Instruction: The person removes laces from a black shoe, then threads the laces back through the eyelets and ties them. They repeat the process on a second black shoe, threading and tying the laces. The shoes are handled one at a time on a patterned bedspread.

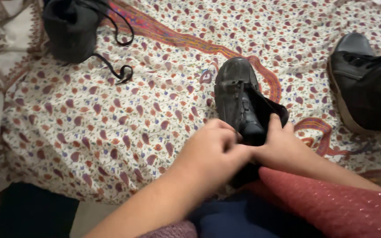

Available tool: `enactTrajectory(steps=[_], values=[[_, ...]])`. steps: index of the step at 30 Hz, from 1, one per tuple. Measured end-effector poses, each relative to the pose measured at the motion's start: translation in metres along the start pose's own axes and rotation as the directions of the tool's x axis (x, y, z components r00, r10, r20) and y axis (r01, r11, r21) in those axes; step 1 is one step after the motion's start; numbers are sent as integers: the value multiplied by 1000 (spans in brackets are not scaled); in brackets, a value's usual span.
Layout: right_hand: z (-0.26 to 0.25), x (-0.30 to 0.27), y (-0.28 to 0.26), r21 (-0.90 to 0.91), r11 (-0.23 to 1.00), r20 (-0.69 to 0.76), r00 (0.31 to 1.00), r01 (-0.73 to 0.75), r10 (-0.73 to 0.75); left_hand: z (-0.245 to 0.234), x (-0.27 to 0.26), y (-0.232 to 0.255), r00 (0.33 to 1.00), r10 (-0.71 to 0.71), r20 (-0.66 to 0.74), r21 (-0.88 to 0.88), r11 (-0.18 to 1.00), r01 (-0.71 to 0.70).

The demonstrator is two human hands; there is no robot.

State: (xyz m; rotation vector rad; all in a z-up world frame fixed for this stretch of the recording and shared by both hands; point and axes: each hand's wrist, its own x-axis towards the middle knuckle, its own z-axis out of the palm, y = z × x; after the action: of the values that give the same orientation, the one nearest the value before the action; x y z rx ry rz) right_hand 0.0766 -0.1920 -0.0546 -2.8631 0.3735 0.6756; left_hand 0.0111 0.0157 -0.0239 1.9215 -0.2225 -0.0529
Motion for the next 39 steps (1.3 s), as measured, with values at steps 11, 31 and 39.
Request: enactTrajectory(steps=[11, 31, 39], values=[[-5, -27, -16, 51, 999, -66, 998, -2, 5, -51, -28, 22, 943, -274, 187, 35, 962, 272], [-57, -29, -4, 154, 979, 37, 989, 135, -142, 6, 88, -69, 805, -530, 266, 9, 837, 548], [-36, -46, -4, 140, 974, -105, 981, 178, -164, -12, 75, -71, 967, -250, 40, 494, 847, 198]])
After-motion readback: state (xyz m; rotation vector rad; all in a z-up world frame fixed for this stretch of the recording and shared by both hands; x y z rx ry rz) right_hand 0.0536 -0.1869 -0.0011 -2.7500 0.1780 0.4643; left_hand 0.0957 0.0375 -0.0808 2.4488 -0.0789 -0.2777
